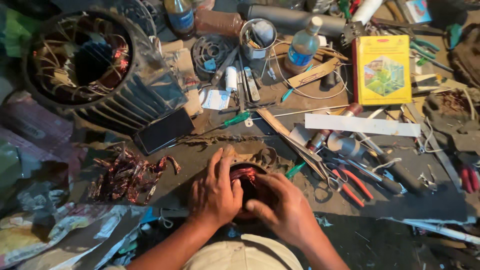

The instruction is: The person strips old copper windings from an electric motor stator on a cluttered workbench, pulling wire out by hand, cutting with scissors, prying with a screwdriver, and fitting a cardboard sleeve inside the stator housing.

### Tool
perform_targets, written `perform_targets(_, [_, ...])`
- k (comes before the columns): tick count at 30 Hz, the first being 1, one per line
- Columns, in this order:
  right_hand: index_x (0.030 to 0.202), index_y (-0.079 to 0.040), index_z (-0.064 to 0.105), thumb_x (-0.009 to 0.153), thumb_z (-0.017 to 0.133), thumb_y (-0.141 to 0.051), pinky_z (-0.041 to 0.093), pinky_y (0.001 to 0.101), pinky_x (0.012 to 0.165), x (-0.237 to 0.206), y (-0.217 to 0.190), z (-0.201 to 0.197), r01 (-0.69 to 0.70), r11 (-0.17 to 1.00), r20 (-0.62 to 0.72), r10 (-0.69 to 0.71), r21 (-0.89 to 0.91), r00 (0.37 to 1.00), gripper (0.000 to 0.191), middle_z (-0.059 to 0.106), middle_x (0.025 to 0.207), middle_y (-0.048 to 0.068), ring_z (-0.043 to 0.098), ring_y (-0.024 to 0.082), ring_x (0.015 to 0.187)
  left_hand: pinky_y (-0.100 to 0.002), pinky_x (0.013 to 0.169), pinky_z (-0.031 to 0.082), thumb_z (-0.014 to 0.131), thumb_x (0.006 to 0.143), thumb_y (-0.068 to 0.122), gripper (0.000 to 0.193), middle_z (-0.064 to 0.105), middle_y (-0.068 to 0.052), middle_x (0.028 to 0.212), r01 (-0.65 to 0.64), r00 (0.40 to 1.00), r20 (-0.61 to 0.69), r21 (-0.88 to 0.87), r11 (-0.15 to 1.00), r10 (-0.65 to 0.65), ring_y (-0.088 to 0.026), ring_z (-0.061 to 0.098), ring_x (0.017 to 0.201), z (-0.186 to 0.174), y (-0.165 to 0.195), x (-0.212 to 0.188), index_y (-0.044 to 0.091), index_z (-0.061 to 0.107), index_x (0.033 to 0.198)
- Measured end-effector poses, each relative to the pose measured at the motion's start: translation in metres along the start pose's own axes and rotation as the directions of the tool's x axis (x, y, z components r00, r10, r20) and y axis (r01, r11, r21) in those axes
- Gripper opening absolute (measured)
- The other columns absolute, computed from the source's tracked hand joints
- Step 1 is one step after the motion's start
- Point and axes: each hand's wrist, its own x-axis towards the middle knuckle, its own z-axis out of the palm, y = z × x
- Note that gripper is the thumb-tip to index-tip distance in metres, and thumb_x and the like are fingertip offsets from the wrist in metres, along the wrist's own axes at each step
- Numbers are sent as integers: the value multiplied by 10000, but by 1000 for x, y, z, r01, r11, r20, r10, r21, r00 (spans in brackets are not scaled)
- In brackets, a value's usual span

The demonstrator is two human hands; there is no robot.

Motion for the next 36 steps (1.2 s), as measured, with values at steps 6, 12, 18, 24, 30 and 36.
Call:
perform_targets(6, [1199, -38, 661, 813, 795, -279, 571, 362, 837, -1, 3, 11, -83, 993, -241, 62, -79, 969, 474, 670, 1093, 144, 716, 307, 979, -528, 1070, 525, 684, 762, 183, 658, 555, -219, 1370, -277, 939, -276, -258, 926, 204, -478, 622, 1234, 19, -18, 12, 109, 476, 1381])
perform_targets(12, [1240, 15, 597, 679, 908, -395, 519, 452, 857, 22, 5, 15, -74, 966, -258, 8, -246, 966, 761, 662, 1153, 247, 643, 416, 1064, -545, 934, 503, 769, 694, 277, 984, 658, -278, 1207, 128, 980, 178, -211, 969, -91, -490, 646, 1073, 5, -25, 25, 102, 265, 1521])
perform_targets(18, [1119, -51, 693, 776, 816, -354, 561, 460, 764, 28, 15, 4, -117, 973, -133, 91, -200, 987, 474, 738, 965, 202, 700, 407, 922, -520, 923, 541, 729, 729, 298, 999, 709, -304, 1074, 101, 955, 292, -155, 983, -52, -474, 690, 1024, -1, -26, 34, 63, 225, 1559])
perform_targets(24, [1099, -61, 719, 811, 784, -314, 541, 497, 755, 23, 23, 7, -6, 931, -152, -53, -364, 987, 389, 729, 923, 205, 679, 429, 893, -519, 925, 526, 777, 712, 280, 995, 672, -321, 1159, -96, 969, 206, -199, 975, 138, -481, 670, 1068, 12, -43, 38, 40, 249, 1520])
perform_targets(30, [1103, -96, 736, 785, 799, -363, 534, 508, 793, 22, 27, 13, -55, 930, -209, -24, -365, 978, 420, 738, 953, 190, 681, 416, 915, -478, 950, 535, 767, 739, 314, 989, 682, -281, 1206, -98, 952, 258, -243, 965, 162, -437, 685, 1106, 12, -49, 43, 54, 229, 1527])
perform_targets(36, [1097, -101, 743, 775, 811, -383, 535, 504, 829, 24, 32, 11, -98, 923, -188, 28, -371, 982, 434, 731, 976, 199, 674, 417, 962, -450, 941, 501, 827, 738, 355, 1036, 657, -260, 1233, -227, 922, 246, -286, 931, 300, -383, 670, 1092, 9, -57, 52, -3, 240, 1513])
